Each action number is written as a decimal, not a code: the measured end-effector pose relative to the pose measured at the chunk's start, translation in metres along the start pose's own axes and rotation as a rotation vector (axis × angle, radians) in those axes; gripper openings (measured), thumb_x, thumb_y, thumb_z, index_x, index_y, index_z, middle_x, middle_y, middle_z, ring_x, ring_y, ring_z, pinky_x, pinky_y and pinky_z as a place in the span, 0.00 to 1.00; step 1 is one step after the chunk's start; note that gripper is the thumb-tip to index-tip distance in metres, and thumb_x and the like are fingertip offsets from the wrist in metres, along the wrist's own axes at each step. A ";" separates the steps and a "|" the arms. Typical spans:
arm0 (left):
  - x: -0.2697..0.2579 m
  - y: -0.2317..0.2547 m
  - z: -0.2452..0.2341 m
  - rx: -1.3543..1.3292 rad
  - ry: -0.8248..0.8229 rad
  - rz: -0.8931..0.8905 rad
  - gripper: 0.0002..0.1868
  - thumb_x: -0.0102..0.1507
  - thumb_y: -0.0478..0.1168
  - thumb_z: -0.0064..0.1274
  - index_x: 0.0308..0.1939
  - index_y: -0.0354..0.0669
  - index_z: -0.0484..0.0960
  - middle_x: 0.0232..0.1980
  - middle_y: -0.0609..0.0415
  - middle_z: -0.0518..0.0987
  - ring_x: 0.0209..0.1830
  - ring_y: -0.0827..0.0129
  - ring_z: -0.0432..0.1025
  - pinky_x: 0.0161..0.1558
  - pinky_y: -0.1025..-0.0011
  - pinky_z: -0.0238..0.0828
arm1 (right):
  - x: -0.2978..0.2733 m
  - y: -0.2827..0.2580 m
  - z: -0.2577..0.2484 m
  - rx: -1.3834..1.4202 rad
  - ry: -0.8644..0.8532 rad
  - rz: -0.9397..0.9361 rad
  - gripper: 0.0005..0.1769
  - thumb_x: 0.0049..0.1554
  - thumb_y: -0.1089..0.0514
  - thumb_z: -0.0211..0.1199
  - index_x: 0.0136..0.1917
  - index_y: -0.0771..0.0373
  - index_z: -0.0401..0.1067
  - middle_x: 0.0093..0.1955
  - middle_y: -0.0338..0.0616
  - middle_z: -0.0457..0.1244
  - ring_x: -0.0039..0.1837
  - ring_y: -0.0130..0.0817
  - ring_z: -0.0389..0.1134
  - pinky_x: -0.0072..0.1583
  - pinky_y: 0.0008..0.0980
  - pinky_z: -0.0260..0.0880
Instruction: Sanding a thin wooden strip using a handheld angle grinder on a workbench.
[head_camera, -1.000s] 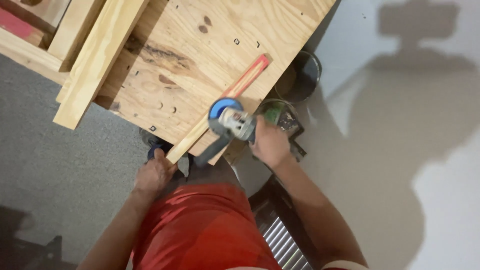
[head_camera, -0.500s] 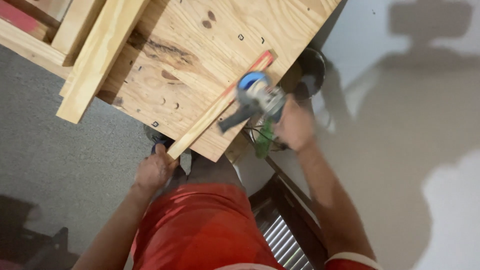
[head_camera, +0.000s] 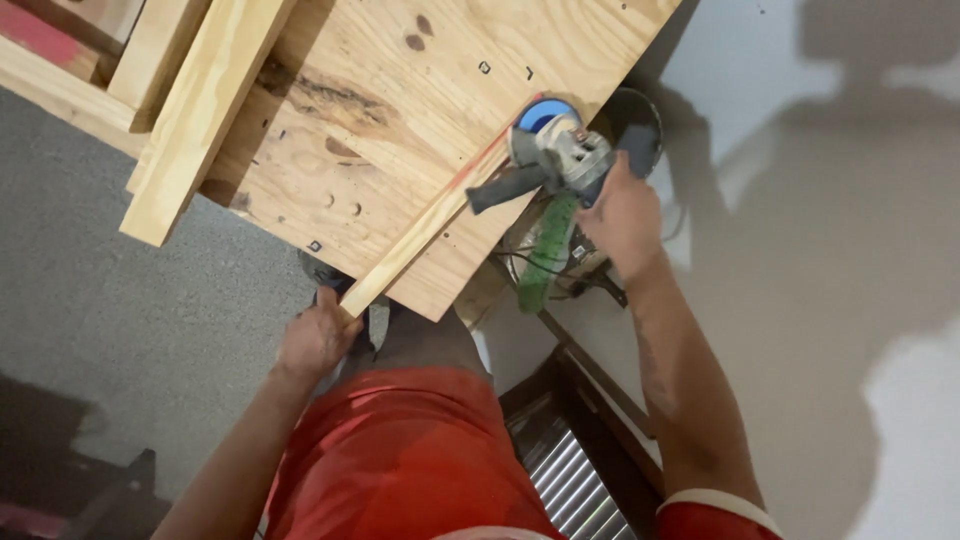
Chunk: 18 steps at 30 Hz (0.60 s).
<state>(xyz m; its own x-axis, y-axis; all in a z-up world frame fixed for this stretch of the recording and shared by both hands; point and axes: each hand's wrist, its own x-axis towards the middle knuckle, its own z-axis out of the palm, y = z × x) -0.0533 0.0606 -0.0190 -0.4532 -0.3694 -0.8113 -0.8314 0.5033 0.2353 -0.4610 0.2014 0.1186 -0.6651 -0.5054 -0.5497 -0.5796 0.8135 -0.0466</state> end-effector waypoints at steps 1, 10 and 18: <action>0.002 0.000 -0.001 0.007 0.005 -0.001 0.29 0.63 0.65 0.48 0.50 0.45 0.64 0.40 0.36 0.83 0.46 0.39 0.81 0.48 0.49 0.80 | -0.001 -0.001 -0.003 0.014 -0.004 -0.003 0.45 0.51 0.54 0.71 0.72 0.79 0.55 0.51 0.70 0.68 0.56 0.64 0.72 0.57 0.57 0.73; 0.003 -0.003 0.006 0.019 0.036 0.036 0.27 0.63 0.61 0.51 0.49 0.45 0.65 0.39 0.37 0.83 0.43 0.39 0.82 0.46 0.49 0.80 | -0.064 -0.035 0.091 -0.048 -0.111 -0.224 0.45 0.48 0.50 0.73 0.71 0.72 0.58 0.53 0.63 0.68 0.55 0.58 0.73 0.56 0.53 0.76; -0.004 0.004 -0.008 -0.053 0.002 0.023 0.28 0.63 0.63 0.49 0.50 0.44 0.65 0.40 0.33 0.83 0.44 0.35 0.81 0.47 0.45 0.79 | 0.006 0.011 0.015 0.074 0.033 0.064 0.45 0.49 0.52 0.70 0.73 0.74 0.57 0.54 0.66 0.67 0.58 0.61 0.71 0.60 0.54 0.71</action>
<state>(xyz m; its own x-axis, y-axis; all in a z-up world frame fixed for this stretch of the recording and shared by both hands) -0.0573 0.0576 -0.0101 -0.4730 -0.3599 -0.8042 -0.8367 0.4695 0.2819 -0.4640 0.2113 0.1024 -0.7157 -0.4600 -0.5254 -0.5001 0.8628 -0.0742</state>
